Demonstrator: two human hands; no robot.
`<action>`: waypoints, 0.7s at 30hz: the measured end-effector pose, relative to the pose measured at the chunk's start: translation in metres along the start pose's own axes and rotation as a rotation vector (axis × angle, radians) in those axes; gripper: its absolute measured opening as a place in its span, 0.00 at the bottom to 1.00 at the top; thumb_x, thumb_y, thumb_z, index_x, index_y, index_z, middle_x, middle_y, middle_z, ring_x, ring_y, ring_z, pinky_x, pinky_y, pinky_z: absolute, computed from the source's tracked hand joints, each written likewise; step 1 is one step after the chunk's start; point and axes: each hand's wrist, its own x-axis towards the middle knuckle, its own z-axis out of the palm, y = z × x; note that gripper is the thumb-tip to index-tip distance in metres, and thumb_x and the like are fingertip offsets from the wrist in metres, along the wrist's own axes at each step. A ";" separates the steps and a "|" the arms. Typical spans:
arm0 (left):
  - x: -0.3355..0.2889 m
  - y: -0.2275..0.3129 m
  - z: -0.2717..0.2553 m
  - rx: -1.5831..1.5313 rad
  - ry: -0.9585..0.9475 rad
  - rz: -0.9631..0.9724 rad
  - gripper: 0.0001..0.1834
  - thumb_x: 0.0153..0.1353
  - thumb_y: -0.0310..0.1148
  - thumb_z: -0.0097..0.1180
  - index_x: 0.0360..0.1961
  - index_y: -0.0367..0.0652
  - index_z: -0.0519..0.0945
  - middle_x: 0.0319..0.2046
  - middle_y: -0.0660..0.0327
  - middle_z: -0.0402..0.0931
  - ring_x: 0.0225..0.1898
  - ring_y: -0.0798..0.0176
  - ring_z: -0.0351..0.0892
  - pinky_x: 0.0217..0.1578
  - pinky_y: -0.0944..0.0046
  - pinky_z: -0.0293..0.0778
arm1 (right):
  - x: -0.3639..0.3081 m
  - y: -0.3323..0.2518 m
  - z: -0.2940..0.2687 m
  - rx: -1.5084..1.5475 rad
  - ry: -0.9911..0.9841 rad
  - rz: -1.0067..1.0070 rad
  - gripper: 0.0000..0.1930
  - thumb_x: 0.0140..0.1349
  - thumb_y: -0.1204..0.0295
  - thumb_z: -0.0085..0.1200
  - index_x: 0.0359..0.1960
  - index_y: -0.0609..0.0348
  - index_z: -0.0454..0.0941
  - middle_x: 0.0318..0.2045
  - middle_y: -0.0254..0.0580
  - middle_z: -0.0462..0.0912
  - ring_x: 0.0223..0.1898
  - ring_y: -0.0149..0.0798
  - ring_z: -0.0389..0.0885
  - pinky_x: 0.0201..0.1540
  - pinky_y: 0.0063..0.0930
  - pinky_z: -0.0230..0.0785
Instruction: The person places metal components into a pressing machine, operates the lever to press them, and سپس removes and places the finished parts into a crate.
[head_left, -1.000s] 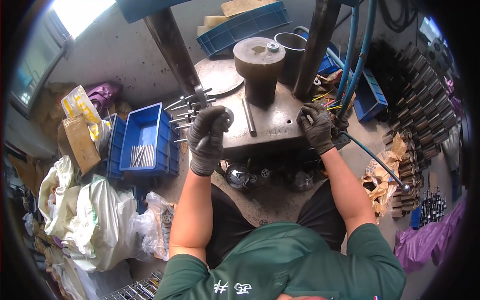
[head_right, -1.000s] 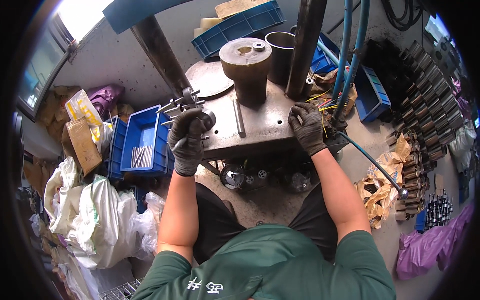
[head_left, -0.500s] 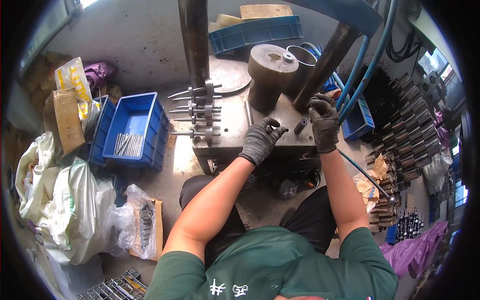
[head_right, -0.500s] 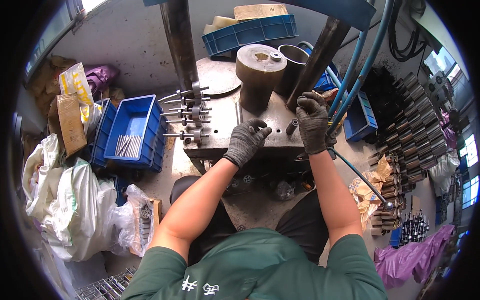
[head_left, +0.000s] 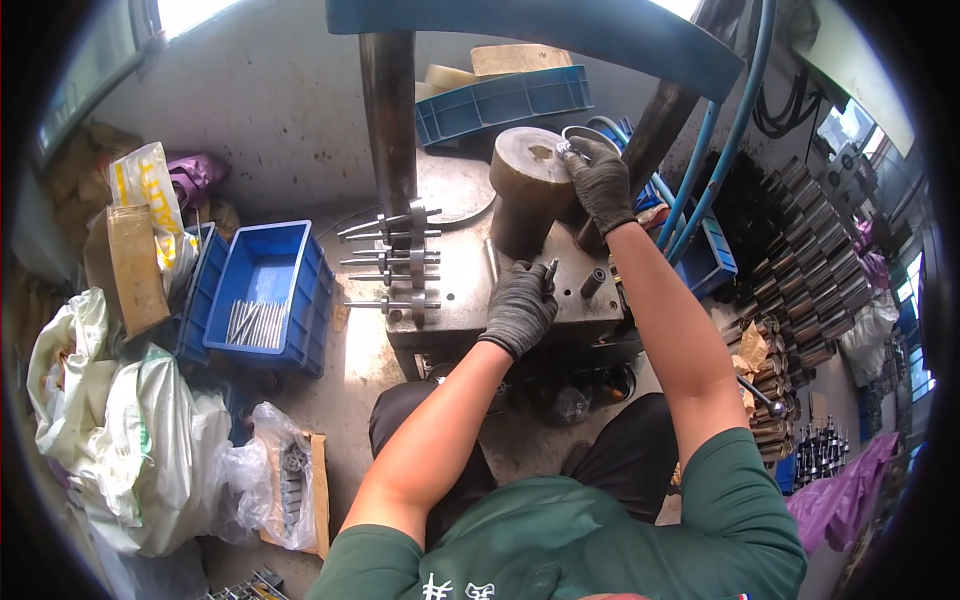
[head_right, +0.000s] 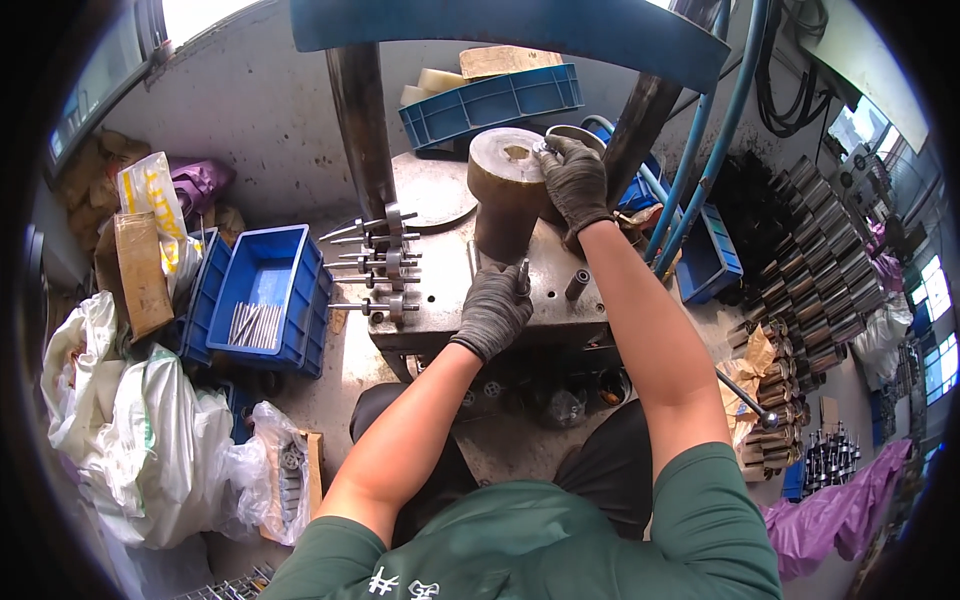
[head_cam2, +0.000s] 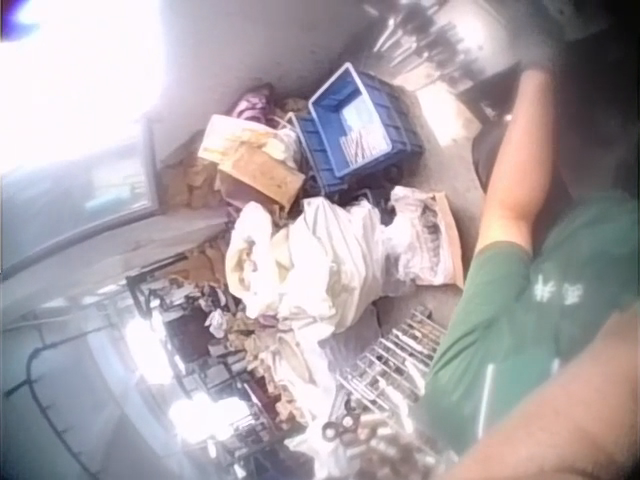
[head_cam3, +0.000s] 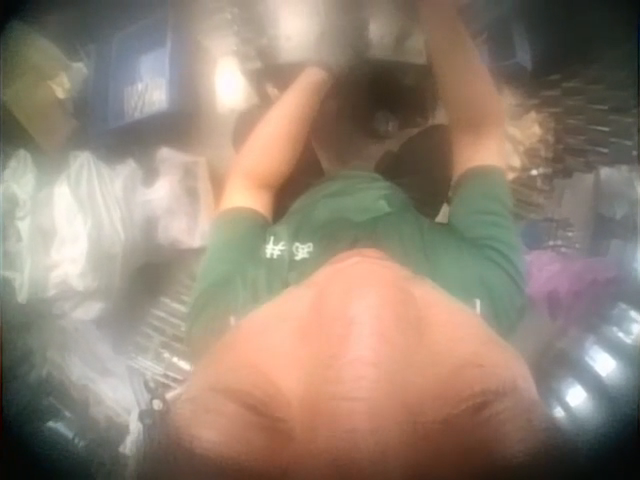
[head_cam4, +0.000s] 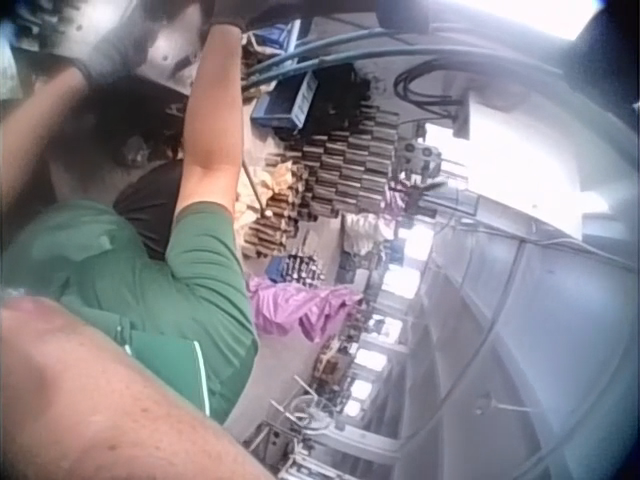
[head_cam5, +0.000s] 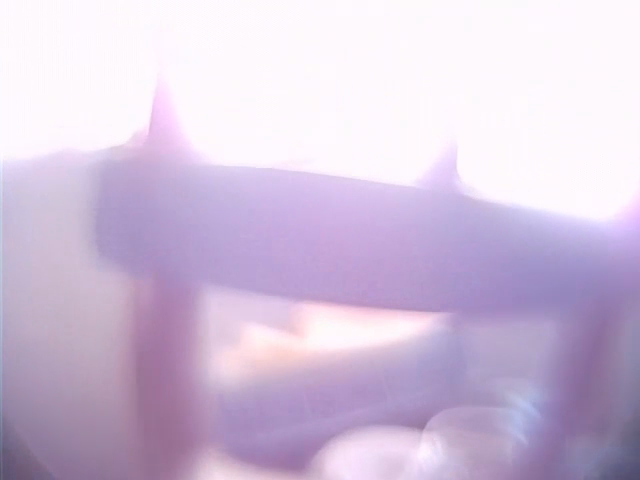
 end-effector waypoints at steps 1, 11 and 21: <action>-0.001 -0.004 0.002 0.005 0.003 0.000 0.18 0.56 0.31 0.64 0.48 0.41 0.80 0.42 0.43 0.79 0.49 0.38 0.80 0.52 0.47 0.77 | 0.001 -0.003 0.002 -0.040 -0.040 0.015 0.14 0.64 0.68 0.63 0.48 0.60 0.87 0.46 0.51 0.88 0.47 0.48 0.87 0.56 0.34 0.77; -0.001 -0.027 0.040 -0.276 -0.056 -0.114 0.19 0.59 0.32 0.64 0.51 0.37 0.80 0.45 0.44 0.81 0.48 0.42 0.82 0.51 0.51 0.77 | 0.008 0.005 0.002 -0.225 -0.085 -0.104 0.16 0.66 0.62 0.58 0.50 0.54 0.87 0.51 0.52 0.85 0.53 0.57 0.81 0.61 0.46 0.71; -0.018 -0.027 0.032 -1.215 -0.225 -0.290 0.15 0.63 0.31 0.68 0.50 0.40 0.82 0.37 0.65 0.81 0.39 0.70 0.78 0.44 0.69 0.76 | -0.094 -0.030 -0.100 0.194 0.009 0.048 0.15 0.61 0.73 0.64 0.49 0.63 0.83 0.43 0.52 0.85 0.47 0.50 0.85 0.53 0.38 0.77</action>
